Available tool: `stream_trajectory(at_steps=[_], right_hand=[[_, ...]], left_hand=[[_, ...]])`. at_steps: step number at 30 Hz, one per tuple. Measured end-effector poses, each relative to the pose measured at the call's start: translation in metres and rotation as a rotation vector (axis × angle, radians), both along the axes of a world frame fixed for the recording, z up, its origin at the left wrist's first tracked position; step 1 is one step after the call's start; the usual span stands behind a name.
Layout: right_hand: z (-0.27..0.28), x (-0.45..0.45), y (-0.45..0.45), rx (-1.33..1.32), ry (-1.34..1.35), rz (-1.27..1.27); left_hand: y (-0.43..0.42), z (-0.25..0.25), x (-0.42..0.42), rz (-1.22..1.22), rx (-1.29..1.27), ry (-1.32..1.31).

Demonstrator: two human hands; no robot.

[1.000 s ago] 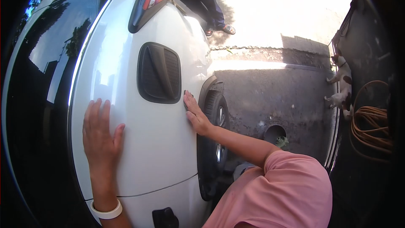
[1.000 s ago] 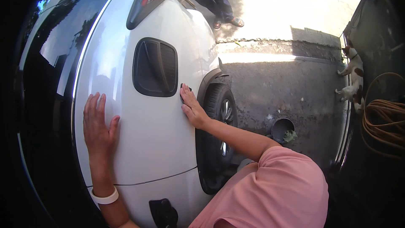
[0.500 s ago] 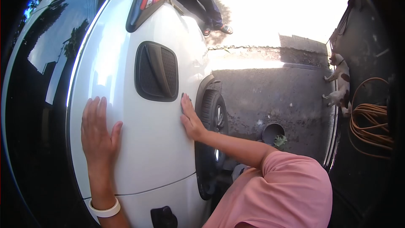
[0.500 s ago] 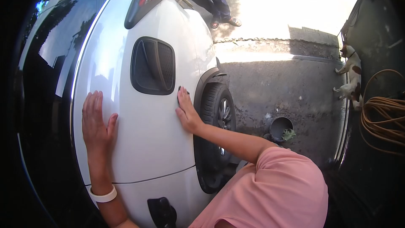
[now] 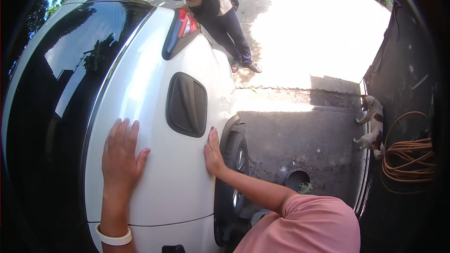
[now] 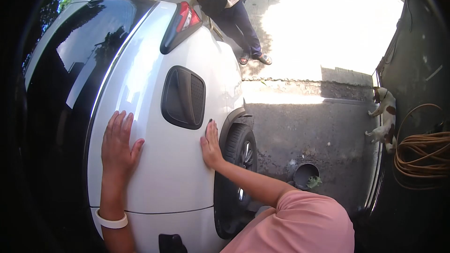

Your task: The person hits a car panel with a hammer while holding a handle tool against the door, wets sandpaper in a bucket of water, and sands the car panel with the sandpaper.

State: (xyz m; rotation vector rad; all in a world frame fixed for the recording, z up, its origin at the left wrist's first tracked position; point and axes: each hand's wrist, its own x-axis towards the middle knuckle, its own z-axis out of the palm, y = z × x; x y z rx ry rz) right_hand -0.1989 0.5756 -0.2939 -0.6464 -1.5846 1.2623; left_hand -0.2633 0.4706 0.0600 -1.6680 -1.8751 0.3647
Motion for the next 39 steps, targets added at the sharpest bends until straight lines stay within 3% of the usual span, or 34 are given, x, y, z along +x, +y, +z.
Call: stream_trajectory(at_steps=[3,7,10,14,21,25,27,30,33,39], right_hand=[[0.002,0.006,0.004,0.013,0.033,0.036],[-0.044,-0.052,0.122,-0.250,0.001,-0.046],[-0.055,-0.068,0.159,-0.345,-0.077,-0.051],[-0.039,-0.060,0.139,-0.337,-0.063,-0.066],[0.014,-0.019,0.020,-0.209,-0.071,-0.034],[0.016,-0.008,-0.003,-0.132,-0.060,-0.008],[0.019,-0.014,0.035,-0.234,-0.014,-0.011],[-0.024,-0.051,0.121,-0.328,-0.018,-0.048],[-0.021,-0.056,0.143,-0.399,-0.046,-0.057],[0.002,-0.009,0.002,-0.111,0.010,-0.001]], left_hand=[[0.002,0.006,0.003,-0.017,0.011,-0.014],[0.002,0.006,0.001,-0.079,0.019,0.015],[0.004,0.008,-0.001,-0.102,0.029,0.021],[0.004,0.006,-0.004,-0.120,0.042,0.029],[0.003,0.003,-0.007,-0.117,0.035,0.050],[0.002,0.005,-0.006,-0.109,0.033,0.030],[0.001,0.006,-0.004,-0.110,0.038,0.022],[0.002,0.006,-0.002,-0.118,0.040,0.004],[0.001,0.007,-0.005,-0.121,0.042,0.007],[0.002,0.003,-0.006,-0.090,0.035,0.019]])
